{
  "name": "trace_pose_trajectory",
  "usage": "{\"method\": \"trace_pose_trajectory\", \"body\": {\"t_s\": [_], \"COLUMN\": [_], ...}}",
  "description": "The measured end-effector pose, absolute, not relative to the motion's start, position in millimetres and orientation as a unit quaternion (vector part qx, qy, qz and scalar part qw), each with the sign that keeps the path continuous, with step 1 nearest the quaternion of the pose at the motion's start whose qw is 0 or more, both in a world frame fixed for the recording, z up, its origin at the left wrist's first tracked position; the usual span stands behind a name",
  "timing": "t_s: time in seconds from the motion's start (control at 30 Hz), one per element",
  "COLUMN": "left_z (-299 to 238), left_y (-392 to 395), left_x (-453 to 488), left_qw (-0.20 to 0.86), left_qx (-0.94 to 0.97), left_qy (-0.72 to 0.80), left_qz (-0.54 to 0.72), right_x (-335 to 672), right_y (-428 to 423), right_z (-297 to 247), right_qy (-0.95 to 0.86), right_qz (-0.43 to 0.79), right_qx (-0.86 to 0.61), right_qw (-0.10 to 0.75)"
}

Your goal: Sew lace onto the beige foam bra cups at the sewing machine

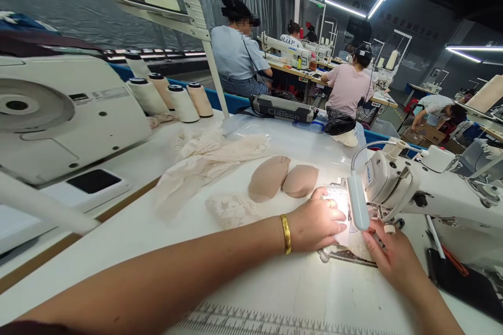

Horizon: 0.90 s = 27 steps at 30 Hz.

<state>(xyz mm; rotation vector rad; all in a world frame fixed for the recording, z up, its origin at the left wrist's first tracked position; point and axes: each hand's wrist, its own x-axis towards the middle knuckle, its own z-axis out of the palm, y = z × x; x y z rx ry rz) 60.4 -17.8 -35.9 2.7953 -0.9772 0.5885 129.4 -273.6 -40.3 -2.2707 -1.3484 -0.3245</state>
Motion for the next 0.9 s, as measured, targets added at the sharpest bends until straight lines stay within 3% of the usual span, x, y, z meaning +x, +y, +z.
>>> {"method": "trace_pose_trajectory", "body": {"t_s": [0.23, 0.77, 0.9], "left_z": [-35.3, -39.6, -46.8], "left_y": [-27.3, -26.4, -19.2], "left_x": [46.7, 70.8, 80.1], "left_qw": [0.029, 0.058, 0.060], "left_qx": [0.918, 0.935, 0.917], "left_qy": [-0.338, -0.291, -0.297], "left_qz": [0.205, 0.192, 0.260], "right_x": [123.1, 135.8, 131.7], "right_y": [-267.2, -257.0, -249.5], "right_z": [-36.9, -63.7, -57.2], "right_qy": [-0.565, -0.479, -0.471], "right_qz": [-0.022, -0.093, -0.124], "right_qx": [-0.802, -0.856, -0.859], "right_qw": [0.191, 0.172, 0.156]}}
